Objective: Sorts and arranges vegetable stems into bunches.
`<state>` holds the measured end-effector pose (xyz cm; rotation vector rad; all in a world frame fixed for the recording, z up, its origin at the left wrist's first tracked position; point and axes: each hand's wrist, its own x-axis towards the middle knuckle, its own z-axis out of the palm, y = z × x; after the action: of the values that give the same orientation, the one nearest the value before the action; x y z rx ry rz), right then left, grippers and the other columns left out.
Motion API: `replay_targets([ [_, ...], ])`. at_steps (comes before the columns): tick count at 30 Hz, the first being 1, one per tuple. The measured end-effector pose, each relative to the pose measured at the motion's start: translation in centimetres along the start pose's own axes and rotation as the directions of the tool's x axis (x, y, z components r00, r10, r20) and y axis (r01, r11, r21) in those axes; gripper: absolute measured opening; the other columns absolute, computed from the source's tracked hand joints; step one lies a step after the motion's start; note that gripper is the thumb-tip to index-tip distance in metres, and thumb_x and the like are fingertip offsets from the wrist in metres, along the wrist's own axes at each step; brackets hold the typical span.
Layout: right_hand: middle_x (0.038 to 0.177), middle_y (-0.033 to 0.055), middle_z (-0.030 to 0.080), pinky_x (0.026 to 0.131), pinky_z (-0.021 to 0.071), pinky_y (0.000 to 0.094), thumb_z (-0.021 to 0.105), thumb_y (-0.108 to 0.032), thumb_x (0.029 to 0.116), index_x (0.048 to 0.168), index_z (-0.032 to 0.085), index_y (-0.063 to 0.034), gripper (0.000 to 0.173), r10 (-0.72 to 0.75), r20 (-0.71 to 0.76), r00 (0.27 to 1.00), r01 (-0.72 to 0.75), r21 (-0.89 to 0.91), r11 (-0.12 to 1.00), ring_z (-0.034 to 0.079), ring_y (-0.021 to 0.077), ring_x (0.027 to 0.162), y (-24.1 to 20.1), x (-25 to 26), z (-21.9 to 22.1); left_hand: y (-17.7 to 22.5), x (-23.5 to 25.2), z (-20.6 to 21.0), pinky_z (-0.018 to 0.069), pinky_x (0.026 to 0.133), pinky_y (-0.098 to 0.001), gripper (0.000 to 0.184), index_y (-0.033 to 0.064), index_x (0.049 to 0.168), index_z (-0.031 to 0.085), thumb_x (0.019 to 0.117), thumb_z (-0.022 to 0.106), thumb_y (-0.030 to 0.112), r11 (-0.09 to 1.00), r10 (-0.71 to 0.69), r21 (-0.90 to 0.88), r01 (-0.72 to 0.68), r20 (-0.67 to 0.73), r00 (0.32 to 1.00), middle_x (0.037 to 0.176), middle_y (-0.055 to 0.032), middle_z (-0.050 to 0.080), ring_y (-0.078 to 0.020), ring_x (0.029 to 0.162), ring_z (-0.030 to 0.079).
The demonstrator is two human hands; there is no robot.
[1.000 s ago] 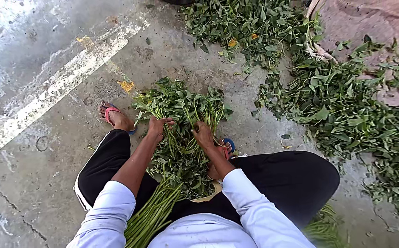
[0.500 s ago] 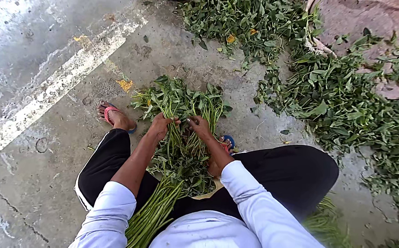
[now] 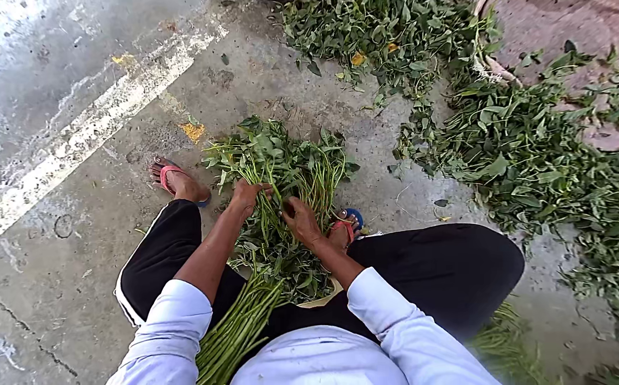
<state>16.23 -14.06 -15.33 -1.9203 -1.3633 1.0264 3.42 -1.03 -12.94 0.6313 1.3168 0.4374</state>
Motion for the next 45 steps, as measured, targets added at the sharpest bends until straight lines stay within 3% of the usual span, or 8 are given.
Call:
replay_targets([
  [6,0.11,0.0186,0.071,0.089,0.0575,0.0443,0.062,-0.016,0.103,0.121,0.069,0.0023,0.026,-0.051,0.181,0.982,0.004,0.252,0.968,0.07,0.0257,0.093,1.0,0.6,-0.5,0.1,-0.6,-0.1,0.0628,0.078,-0.04,0.036,-0.0002,0.136,0.042,0.1023,0.054,-0.002,0.998,0.054,-0.009,-0.054,0.054,0.997,0.1,-0.0169,0.07,-0.0255,0.084,0.074],
  [9,0.112,0.0193,0.072,0.093,0.0556,0.0506,0.06,-0.025,0.1045,0.12,0.07,0.0007,0.031,0.189,0.016,0.982,-0.189,0.152,0.97,0.07,0.0313,0.1,3.7,3.1,-2.7,0.2,-0.8,0.0,0.0628,0.077,-0.039,0.037,-0.0008,0.134,0.045,0.0993,0.056,-0.007,0.998,0.046,0.033,-0.048,0.065,0.997,0.099,-0.0149,0.069,-0.0242,0.084,0.073],
  [14,0.125,0.0281,0.065,0.097,0.0495,0.0631,0.061,-0.033,0.1034,0.128,0.065,0.0011,0.042,0.553,-0.081,0.829,-0.559,-0.123,0.82,0.063,0.0454,0.119,8.3,6.2,-2.9,0.0,-1.0,0.3,0.0634,0.075,-0.0398,0.031,-0.003,0.129,0.05,0.0995,0.057,-0.006,0.998,0.02,0.055,-0.025,0.092,0.996,0.096,-0.0156,0.071,-0.0251,0.082,0.074],
  [20,0.122,0.026,0.066,0.1,0.05,0.0586,0.065,-0.015,0.099,0.122,0.065,0.0039,0.03,0.41,-0.153,0.899,-0.414,0.011,0.91,0.064,0.0418,0.116,6.3,6.1,-0.9,-0.1,-1.7,0.3,0.0608,0.078,-0.0362,0.043,0.0076,0.144,0.038,0.1042,0.052,0.001,0.996,0.012,0.089,-0.017,0.06,0.998,0.113,-0.0161,0.07,-0.0222,0.088,0.073],
  [26,0.109,0.0217,0.072,0.089,0.057,0.0546,0.068,-0.005,0.0963,0.11,0.074,0.0024,0.017,-0.096,-0.137,0.986,0.096,-0.007,0.995,0.071,0.0366,0.1,0.4,2.2,1.5,-1.1,-1.0,0.1,0.0565,0.09,-0.0393,0.051,0.0021,0.144,0.041,0.0973,0.061,-0.005,0.984,0.053,0.164,-0.067,0.087,0.995,0.125,-0.017,0.064,-0.0221,0.105,0.068],
  [31,0.102,0.0196,0.073,0.091,0.0551,0.0493,0.071,-0.015,0.0955,0.106,0.079,-0.0011,0.019,-0.2,-0.041,0.979,0.203,0.097,0.974,0.07,0.0323,0.097,2.0,4.2,-0.8,-0.6,-1.5,0.2,0.0576,0.087,-0.0391,0.053,0.0023,0.142,0.042,0.0953,0.064,-0.005,0.98,0.099,0.165,-0.106,0.05,0.994,0.114,-0.0159,0.07,-0.0217,0.097,0.07],
  [38,0.132,0.0297,0.06,0.104,0.0476,0.0597,0.074,-0.017,0.0934,0.132,0.063,0.0029,0.045,0.368,-0.233,0.9,-0.399,-0.102,0.911,0.058,0.0451,0.125,9.2,9.5,-5.9,1.2,-1.6,0.5,0.0623,0.083,-0.0393,0.028,-0.003,0.13,0.051,0.1014,0.054,-0.003,0.997,0.07,-0.028,-0.066,0.165,0.984,0.098,-0.0152,0.074,-0.0249,0.089,0.075],
  [45,0.124,0.0267,0.064,0.1,0.0494,0.0588,0.072,-0.015,0.0942,0.12,0.067,0.0033,0.032,0.364,-0.165,0.917,-0.384,-0.11,0.917,0.062,0.0425,0.117,9.0,8.9,-3.8,1.4,-1.1,0.3,0.064,0.076,-0.0409,0.026,-0.002,0.127,0.05,0.1012,0.054,-0.004,0.997,0.053,-0.068,-0.048,0.06,0.997,0.095,-0.0157,0.073,-0.026,0.082,0.075],
])
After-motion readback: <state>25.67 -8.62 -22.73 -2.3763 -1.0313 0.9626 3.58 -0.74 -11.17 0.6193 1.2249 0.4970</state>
